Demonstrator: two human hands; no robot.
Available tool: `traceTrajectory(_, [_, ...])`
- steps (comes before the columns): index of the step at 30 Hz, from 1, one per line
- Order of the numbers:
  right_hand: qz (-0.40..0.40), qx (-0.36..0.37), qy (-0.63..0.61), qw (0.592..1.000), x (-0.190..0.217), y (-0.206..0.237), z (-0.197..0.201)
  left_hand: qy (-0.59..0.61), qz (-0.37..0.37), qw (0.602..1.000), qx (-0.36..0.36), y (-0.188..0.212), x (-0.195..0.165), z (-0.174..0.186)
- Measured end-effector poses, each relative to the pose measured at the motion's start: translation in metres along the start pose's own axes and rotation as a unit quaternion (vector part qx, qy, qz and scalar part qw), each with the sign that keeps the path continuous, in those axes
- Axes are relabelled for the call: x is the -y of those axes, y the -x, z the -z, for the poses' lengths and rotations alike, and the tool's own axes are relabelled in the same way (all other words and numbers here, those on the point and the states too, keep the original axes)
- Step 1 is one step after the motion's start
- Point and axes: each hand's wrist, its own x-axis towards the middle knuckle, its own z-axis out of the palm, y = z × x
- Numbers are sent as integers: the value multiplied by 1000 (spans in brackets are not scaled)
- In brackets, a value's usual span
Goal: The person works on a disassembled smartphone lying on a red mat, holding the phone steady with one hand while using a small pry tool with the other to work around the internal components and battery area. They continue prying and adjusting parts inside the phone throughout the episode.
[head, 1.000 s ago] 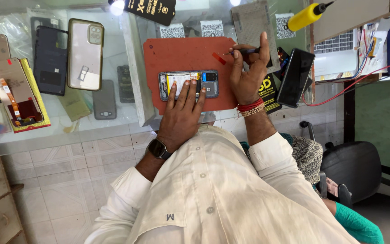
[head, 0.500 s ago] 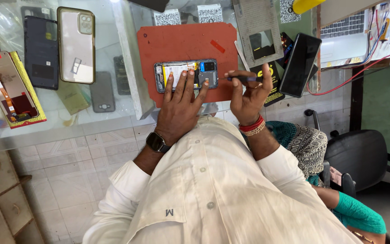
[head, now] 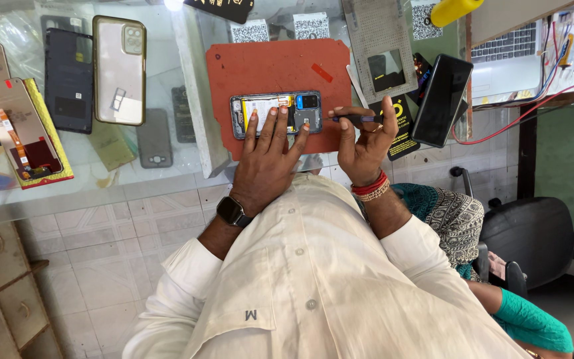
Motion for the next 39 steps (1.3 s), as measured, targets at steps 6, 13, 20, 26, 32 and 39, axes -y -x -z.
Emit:
traceTrajectory(6, [-14, -9, -6, 1000, -8, -5, -1, -5, -2, 1000, 6, 0, 0, 0])
traceTrajectory(13, [-22, -11, 4, 1000, -13, -5, -2, 10, -7, 1000, 18, 1, 3, 0])
traceTrajectory(20, [-27, -13, -25, 999, -14, -8, -6, 5, -5, 1000, 30, 1, 2, -1])
traceTrajectory(26, [-40, -25, -23, 999, -21, -20, -11, 7, -7, 1000, 25, 1, 2, 0])
traceTrajectory(32, [-51, -15, -50, 997, -29, -28, -18, 13, -7, 1000, 23, 0, 2, 2])
traceTrajectory(39, [-59, -9, -43, 997, -32, -29, -20, 4, -10, 1000, 22, -1, 1, 4])
